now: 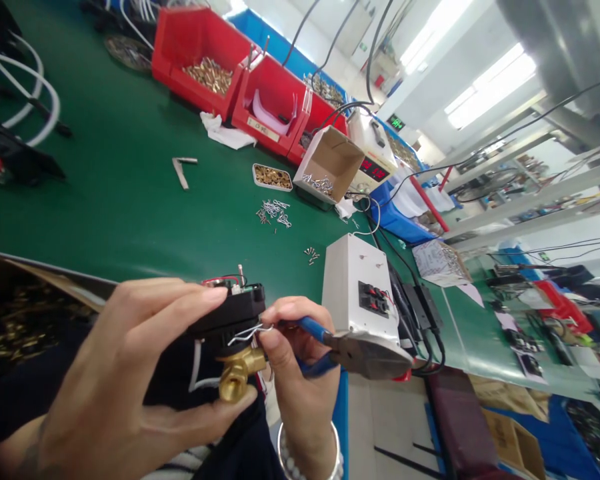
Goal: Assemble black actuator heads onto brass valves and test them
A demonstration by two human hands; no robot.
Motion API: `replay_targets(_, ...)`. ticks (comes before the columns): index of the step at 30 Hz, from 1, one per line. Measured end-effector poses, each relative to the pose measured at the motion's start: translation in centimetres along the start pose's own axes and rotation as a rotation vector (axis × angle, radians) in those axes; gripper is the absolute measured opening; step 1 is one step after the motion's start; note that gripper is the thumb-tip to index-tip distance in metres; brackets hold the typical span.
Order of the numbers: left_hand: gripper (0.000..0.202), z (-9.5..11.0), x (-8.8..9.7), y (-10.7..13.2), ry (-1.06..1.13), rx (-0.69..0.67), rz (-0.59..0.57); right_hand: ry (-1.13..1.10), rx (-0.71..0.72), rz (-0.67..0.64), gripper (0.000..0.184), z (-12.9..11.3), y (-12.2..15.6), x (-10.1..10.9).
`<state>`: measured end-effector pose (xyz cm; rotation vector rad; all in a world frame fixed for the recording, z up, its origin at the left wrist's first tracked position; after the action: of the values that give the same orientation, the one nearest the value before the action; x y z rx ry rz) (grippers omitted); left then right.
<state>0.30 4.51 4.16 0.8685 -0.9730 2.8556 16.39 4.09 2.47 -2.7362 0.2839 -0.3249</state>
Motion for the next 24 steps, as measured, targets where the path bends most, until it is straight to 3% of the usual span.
replay_targets(3,0.058,0.2,0.2,0.1,-0.010,-0.010,0.012,-0.006,-0.045,0.011,0.015,-0.2,0.1,-0.1)
replay_targets(8,0.053,0.3,0.4,0.0,-0.048,-0.013,0.042,-0.203,-0.259,0.013,0.014,0.5,0.5,-0.8)
replay_targets(12,0.050,0.6,0.9,0.0,-0.056,-0.061,0.131,-0.360,-0.410,0.050,0.014,0.6,0.9,-1.5)
replay_targets(16,0.053,0.7,1.1,0.1,-0.063,-0.070,0.149,-0.392,-0.510,0.070,0.015,0.6,1.0,-1.9)
replay_targets(24,0.048,0.3,1.2,0.1,-0.047,-0.120,0.141,-0.496,-0.433,0.069,0.017,0.3,0.3,-2.0)
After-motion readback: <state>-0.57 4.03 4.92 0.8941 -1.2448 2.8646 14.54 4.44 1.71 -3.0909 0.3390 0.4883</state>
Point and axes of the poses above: each hand's wrist, its own y-axis away from the middle knuckle, its own x-axis out of the back of the hand, z = x × y, the point moved 6 cm from there along -y, towards the middle knuckle, and after that the axes turned 4 degrees about x, right-handed, at the moved point
